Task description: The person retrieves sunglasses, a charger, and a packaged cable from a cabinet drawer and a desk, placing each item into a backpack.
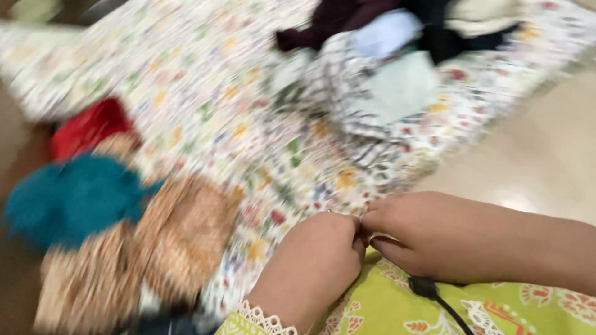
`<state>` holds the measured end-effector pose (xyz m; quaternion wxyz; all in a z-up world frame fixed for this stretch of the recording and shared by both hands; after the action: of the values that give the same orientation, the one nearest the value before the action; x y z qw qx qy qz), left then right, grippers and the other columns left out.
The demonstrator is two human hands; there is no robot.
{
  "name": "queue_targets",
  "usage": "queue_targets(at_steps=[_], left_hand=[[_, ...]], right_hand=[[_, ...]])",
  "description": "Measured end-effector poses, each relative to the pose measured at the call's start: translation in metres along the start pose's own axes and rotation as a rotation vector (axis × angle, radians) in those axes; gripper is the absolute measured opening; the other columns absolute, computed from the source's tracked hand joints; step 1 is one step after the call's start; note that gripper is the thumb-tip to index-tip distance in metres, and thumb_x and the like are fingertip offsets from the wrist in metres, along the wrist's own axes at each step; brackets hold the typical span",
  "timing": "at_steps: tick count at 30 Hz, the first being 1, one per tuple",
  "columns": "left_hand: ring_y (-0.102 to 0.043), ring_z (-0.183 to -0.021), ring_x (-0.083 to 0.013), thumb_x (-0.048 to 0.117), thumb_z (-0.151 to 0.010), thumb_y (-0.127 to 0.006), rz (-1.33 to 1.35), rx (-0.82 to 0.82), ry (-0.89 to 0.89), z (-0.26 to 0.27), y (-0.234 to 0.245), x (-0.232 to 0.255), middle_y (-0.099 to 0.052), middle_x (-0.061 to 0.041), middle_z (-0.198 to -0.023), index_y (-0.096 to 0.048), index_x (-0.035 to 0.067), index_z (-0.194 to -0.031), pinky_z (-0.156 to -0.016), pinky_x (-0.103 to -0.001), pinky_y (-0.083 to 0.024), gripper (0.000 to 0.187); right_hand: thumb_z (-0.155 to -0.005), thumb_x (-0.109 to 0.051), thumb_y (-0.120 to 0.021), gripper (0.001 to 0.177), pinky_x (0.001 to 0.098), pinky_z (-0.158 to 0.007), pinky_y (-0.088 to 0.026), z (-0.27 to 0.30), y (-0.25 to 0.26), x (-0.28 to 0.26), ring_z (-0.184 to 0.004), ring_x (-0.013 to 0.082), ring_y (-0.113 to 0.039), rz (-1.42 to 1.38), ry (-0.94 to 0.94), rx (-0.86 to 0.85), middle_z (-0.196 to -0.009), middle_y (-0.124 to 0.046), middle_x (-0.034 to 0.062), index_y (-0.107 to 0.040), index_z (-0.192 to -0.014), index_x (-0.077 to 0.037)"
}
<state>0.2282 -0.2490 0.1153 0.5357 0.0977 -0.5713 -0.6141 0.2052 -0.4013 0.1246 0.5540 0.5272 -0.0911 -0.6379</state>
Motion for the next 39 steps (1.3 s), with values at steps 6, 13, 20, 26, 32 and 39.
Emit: queue_targets(at_steps=[6, 13, 20, 26, 32, 39], left_hand=[[-0.068, -0.084, -0.0433, 0.018, -0.087, -0.06, -0.109, -0.15, -0.3, -0.072, 0.007, 0.037, -0.071, -0.023, -0.087, -0.075, 0.004, -0.084, -0.078, -0.053, -0.054, 0.021], [-0.069, -0.084, -0.0425, 0.021, -0.088, -0.061, -0.074, -0.29, -0.634, -0.162, 0.016, 0.079, -0.072, -0.023, -0.085, -0.075, 0.004, -0.083, -0.077, -0.052, -0.053, 0.022], [-0.069, -0.076, -0.0431, 0.021, -0.091, -0.058, -0.145, -0.299, -0.908, -0.226, 0.022, 0.128, -0.069, -0.024, -0.077, -0.072, 0.002, -0.078, -0.071, -0.053, -0.054, 0.027], [-0.069, -0.08, -0.0419, 0.022, -0.09, -0.058, -0.201, -0.385, -0.933, -0.25, -0.001, 0.178, -0.071, -0.022, -0.082, -0.074, 0.003, -0.08, -0.074, -0.052, -0.054, 0.026], [-0.069, -0.082, -0.0418, 0.019, -0.086, -0.059, -0.148, -0.313, -0.974, -0.273, -0.034, 0.243, -0.071, -0.022, -0.085, -0.074, 0.004, -0.083, -0.074, -0.053, -0.054, 0.021], [-0.069, -0.086, -0.0417, 0.019, -0.09, -0.057, -0.122, -0.348, -0.883, -0.288, -0.065, 0.333, -0.072, -0.023, -0.088, -0.075, 0.005, -0.086, -0.078, -0.053, -0.053, 0.024]], right_hand=[[-0.084, -0.017, -0.06, 0.017, 0.0429, -0.087, -0.054, 0.033, 0.009, 0.04, -0.096, 0.0323, -0.07, -0.171, -0.344, 0.17, -0.097, -0.073, 0.0124, -0.069, -0.096, -0.009], [-0.085, -0.019, -0.064, 0.017, 0.0424, -0.082, -0.055, 0.047, 0.045, 0.082, -0.091, 0.0335, -0.071, -0.215, -0.4, 0.5, -0.096, -0.074, 0.0121, -0.073, -0.096, -0.01], [-0.091, -0.029, -0.063, 0.023, 0.042, -0.082, -0.056, 0.073, 0.092, 0.098, -0.091, 0.0319, -0.071, -0.402, -0.902, 0.427, -0.098, -0.075, 0.009, -0.069, -0.108, -0.015], [-0.091, -0.029, -0.063, 0.024, 0.0396, -0.08, -0.058, 0.108, 0.09, 0.137, -0.087, 0.0303, -0.073, -0.476, -1.0, 0.433, -0.093, -0.075, 0.0101, -0.07, -0.109, -0.015], [-0.087, -0.027, -0.065, 0.021, 0.0391, -0.076, -0.059, 0.159, 0.094, 0.204, -0.083, 0.0293, -0.075, -0.408, -0.886, 0.547, -0.089, -0.078, 0.0086, -0.073, -0.101, -0.013], [-0.092, -0.029, -0.064, 0.022, 0.0382, -0.082, -0.058, 0.232, 0.119, 0.25, -0.09, 0.0285, -0.074, -0.301, -0.996, 0.378, -0.094, -0.075, 0.0107, -0.071, -0.103, -0.012]])
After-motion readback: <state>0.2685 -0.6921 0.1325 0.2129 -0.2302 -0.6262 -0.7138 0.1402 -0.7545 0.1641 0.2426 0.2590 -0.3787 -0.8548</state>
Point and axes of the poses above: each hand's wrist, its own z-axis away from the middle knuckle, its own y-axis out of the back of the hand, x = y × z, the point moved 3 cm from there along -z, towards the middle knuckle
